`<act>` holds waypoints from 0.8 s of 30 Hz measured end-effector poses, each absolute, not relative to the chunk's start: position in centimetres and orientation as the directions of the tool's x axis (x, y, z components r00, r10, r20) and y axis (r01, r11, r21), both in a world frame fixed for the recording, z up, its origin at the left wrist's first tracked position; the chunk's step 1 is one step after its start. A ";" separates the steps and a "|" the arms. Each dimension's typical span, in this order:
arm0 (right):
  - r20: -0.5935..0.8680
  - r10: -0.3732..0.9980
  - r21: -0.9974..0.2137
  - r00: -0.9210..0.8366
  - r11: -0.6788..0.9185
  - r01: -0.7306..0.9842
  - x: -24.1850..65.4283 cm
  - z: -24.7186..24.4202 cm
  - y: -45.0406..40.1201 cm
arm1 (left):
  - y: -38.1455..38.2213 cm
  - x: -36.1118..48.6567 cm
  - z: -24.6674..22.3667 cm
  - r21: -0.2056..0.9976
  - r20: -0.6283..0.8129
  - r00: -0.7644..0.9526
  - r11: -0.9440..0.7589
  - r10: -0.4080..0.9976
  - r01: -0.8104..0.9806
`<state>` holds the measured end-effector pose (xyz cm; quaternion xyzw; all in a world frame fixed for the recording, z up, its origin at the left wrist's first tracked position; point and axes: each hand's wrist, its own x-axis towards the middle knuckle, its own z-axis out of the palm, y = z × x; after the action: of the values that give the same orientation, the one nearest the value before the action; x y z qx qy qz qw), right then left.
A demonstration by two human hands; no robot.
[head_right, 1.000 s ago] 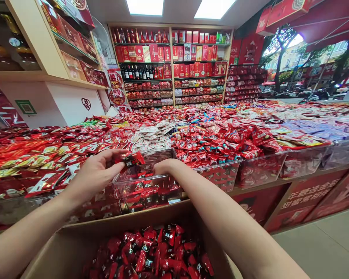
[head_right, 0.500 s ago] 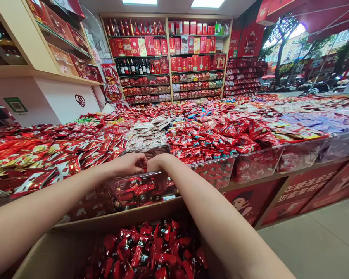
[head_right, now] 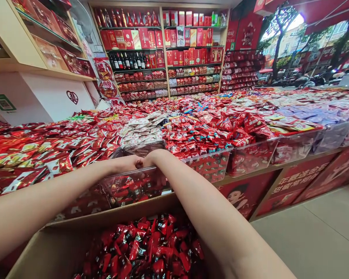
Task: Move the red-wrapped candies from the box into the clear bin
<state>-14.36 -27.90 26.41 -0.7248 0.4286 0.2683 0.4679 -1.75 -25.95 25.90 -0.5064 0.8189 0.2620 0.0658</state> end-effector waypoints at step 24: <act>-0.739 -0.389 -0.472 0.550 -0.283 -0.835 -14.2 25.8 -28.1 | -25.6 -1.4 26.0 0.168 -0.630 -0.338 0.302 -0.700 -0.938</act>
<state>-14.17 -28.09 25.84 -0.7607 0.4023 0.2511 0.4433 -1.44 -25.61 26.04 -0.5288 0.7744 0.2634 0.2266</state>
